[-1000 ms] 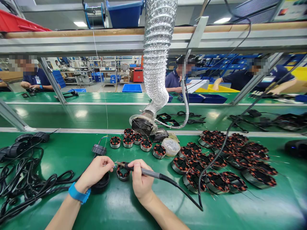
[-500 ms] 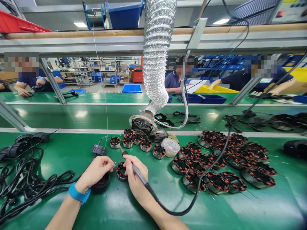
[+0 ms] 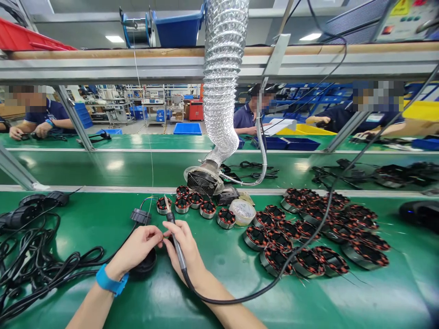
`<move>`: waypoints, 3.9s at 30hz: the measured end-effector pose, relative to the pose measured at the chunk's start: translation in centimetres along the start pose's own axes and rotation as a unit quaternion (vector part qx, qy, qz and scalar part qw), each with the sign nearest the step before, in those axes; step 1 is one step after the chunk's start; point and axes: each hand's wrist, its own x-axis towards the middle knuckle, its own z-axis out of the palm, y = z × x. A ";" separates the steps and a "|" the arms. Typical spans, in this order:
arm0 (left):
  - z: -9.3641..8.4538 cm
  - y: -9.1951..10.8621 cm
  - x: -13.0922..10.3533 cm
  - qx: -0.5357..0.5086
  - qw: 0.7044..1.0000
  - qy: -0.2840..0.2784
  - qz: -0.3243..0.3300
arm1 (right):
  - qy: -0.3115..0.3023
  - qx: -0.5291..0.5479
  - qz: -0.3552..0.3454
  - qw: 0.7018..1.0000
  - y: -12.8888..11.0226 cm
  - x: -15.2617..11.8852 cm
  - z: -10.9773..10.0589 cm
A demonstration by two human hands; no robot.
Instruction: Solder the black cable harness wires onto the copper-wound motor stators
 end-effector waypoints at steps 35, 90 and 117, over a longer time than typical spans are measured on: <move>-1.2 1.6 1.6 -0.042 0.983 -0.127 -0.129 | -0.012 -0.050 0.025 0.998 -0.9 -0.3 -0.8; 2.5 1.2 -0.9 -0.115 0.979 0.002 -0.168 | 0.174 -0.071 0.059 0.980 -1.4 -3.3 -4.1; 2.3 1.6 -1.0 -0.132 0.974 0.005 -0.182 | 0.139 0.049 0.137 0.980 -1.3 -3.9 -3.5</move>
